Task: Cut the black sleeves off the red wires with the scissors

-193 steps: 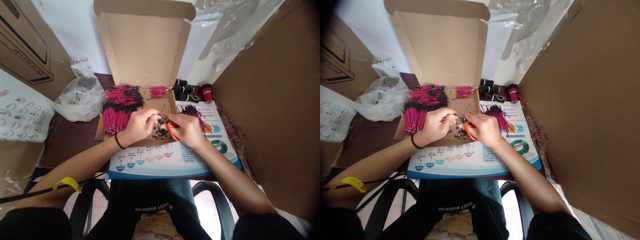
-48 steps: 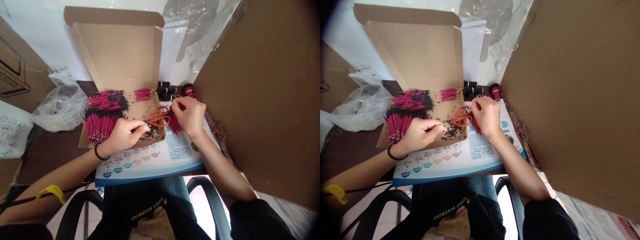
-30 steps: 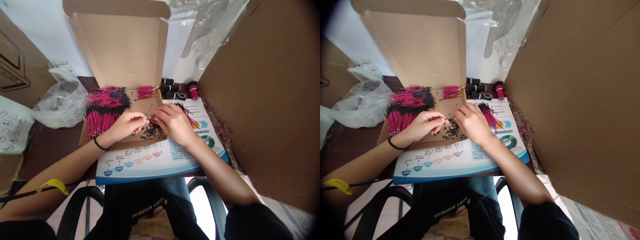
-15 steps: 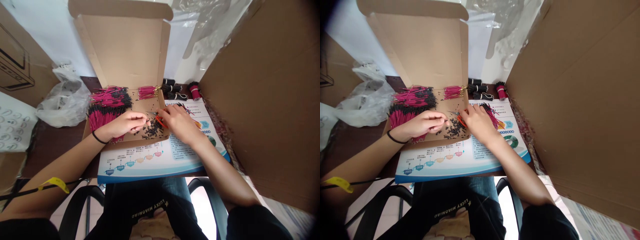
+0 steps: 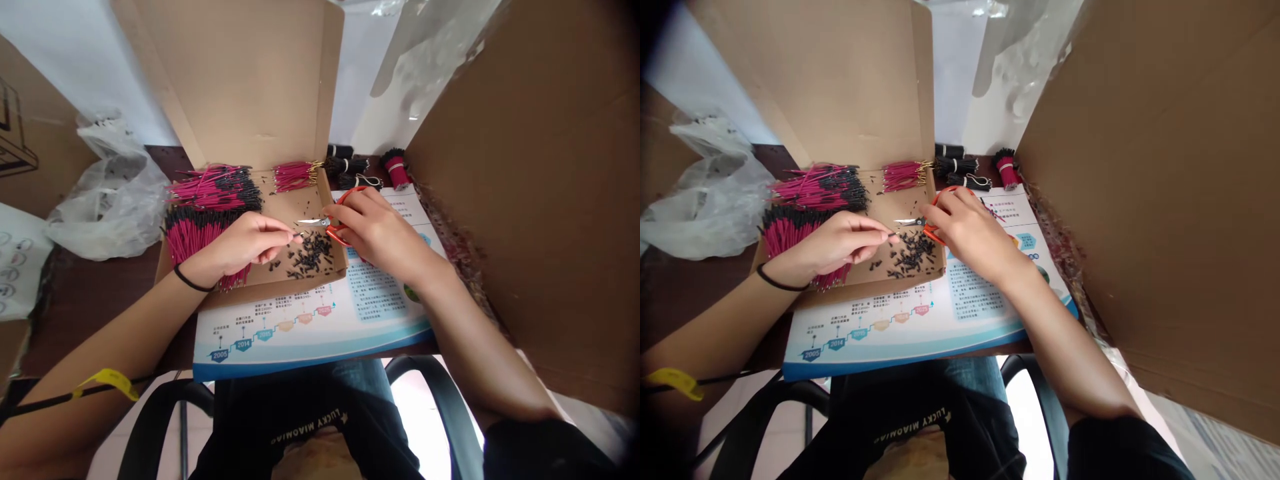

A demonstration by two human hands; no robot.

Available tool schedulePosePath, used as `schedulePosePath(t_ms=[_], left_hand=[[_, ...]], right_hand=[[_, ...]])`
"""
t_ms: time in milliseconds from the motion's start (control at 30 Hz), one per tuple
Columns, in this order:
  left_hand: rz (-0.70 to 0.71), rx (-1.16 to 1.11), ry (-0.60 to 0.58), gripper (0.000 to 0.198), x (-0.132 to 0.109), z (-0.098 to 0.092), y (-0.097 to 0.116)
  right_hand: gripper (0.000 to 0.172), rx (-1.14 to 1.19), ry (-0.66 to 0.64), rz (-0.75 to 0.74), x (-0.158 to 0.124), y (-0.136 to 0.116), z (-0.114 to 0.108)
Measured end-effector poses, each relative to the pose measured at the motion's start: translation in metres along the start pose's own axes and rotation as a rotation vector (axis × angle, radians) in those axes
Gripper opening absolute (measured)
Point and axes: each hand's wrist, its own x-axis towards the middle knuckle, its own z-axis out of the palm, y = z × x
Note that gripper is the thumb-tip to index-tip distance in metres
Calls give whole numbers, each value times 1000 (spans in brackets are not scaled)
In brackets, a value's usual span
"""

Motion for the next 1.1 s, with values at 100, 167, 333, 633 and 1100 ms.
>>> schedulePosePath(t_ms=[100,167,333,633,1100], left_hand=[[15,-1,13,21,1,0,-1],[27,3,12,20,2,1,-2],[30,57,6,19,4,2,-3],[34,75,7,21,4,1,-4],[39,35,-22,14,3,2,-4]], right_hand=[[31,-36,6,-3,0,-1,-2],[32,-70,1,-2,-1,-2,-3],[20,-171,-42,-20,1,-6,-2],[18,-312,-40,-67,-3,-10,2],[25,-270,-101,-77,1,-14,4]])
